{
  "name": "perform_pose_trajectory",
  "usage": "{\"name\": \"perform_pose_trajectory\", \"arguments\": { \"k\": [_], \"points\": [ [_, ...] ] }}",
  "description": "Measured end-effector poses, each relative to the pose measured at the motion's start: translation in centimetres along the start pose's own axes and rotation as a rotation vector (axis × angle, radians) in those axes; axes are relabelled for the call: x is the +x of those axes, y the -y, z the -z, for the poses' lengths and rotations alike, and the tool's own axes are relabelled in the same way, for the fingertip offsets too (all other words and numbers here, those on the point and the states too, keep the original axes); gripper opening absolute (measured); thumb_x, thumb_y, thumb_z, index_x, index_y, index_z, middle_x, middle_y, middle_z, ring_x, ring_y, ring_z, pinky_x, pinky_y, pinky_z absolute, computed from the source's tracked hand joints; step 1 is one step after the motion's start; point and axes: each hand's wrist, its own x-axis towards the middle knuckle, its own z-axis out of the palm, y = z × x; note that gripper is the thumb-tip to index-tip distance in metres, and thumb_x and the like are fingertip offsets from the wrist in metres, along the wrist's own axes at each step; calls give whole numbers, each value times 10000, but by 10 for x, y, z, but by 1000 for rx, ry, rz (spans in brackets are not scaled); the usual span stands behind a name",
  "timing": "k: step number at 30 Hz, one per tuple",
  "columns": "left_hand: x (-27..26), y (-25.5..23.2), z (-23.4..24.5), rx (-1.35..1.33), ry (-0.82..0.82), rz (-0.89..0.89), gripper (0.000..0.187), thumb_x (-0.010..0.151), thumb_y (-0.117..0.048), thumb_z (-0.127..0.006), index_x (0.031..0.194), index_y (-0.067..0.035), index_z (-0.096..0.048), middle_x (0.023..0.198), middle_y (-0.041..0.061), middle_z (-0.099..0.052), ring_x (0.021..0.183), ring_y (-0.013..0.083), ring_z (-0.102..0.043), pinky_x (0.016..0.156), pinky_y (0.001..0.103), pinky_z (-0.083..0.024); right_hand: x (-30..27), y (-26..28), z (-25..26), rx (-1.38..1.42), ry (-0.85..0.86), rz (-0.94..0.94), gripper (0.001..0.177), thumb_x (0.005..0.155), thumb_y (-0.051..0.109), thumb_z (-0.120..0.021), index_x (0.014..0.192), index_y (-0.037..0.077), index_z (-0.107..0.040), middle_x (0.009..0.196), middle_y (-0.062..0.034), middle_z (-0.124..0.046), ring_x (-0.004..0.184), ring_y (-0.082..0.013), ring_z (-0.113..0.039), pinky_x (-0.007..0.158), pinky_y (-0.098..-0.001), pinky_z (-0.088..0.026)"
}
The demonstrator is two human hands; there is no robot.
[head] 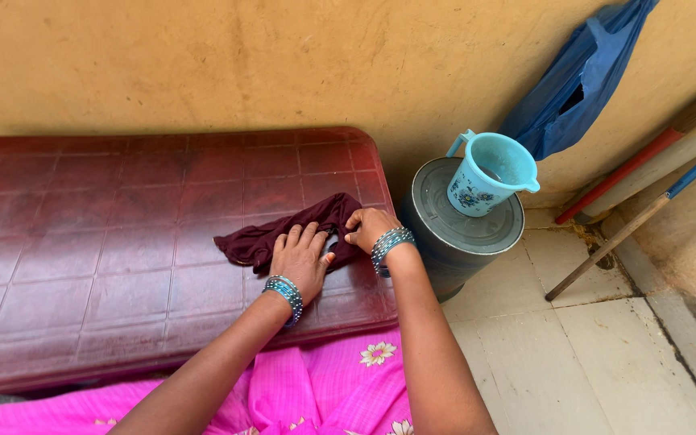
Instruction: The person wipes a table with a cloth, then rinses and wrings the cloth in a mug of water.
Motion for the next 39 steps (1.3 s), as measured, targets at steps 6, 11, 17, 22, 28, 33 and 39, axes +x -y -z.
{"name": "perform_pose_trajectory", "arguments": {
  "k": [6,11,17,22,28,33,39],
  "points": [
    [58,16,-34,49,109,33,532,960,-433,-552,1407,-145,-529,1545,110,-437,1375,358,-369,1093,528,-303,9,1,-2,-185,-239,-220,336,849,247,-787,1180,213,-743,1230,-108,-631,1207,-312,-581,983,-441,-489],
    [131,44,-69,3,117,41,497,981,-457,-555,1390,-175,-541,1571,90,-424,1411,372,-346,1111,520,-307,21,-6,-10,-239,-377,-190,483,904,217,-715,1377,243,-626,1380,-70,-520,1264,-314,-481,1017,-494,-433],
    [223,73,-99,84,189,17,567,987,-461,-507,1476,-174,-495,1568,64,-418,1369,333,-378,1065,539,-349,42,-4,-15,-322,-502,-162,609,890,207,-701,1471,202,-518,1571,-115,-348,1384,-341,-370,1084,-520,-339],
    [276,74,-109,177,308,102,503,1016,-498,-466,1393,-191,-594,1581,110,-350,1420,347,-319,1073,577,-361,49,-17,-22,-334,-446,-171,594,886,178,-695,1457,201,-534,1583,-134,-331,1420,-356,-326,1135,-534,-280],
    [273,71,-99,157,319,67,453,1005,-448,-508,1358,-192,-632,1555,120,-370,1434,341,-311,1078,574,-361,46,-32,-21,-329,-472,-211,593,840,130,-718,1412,207,-584,1573,-126,-364,1423,-362,-333,1147,-539,-277],
    [239,55,-81,137,319,-26,430,1003,-446,-515,1335,-212,-655,1489,128,-431,1383,335,-360,1074,561,-355,43,-39,-15,-299,-555,-215,615,823,74,-711,1414,200,-601,1558,-136,-394,1401,-360,-364,1126,-538,-302],
    [181,18,-63,171,312,-147,466,1001,-493,-513,1288,-168,-685,1384,98,-526,1298,289,-429,995,498,-388,42,-44,-4,-241,-608,-247,521,845,85,-705,1351,194,-641,1550,-128,-406,1388,-367,-378,1114,-540,-336]
  ]
}}
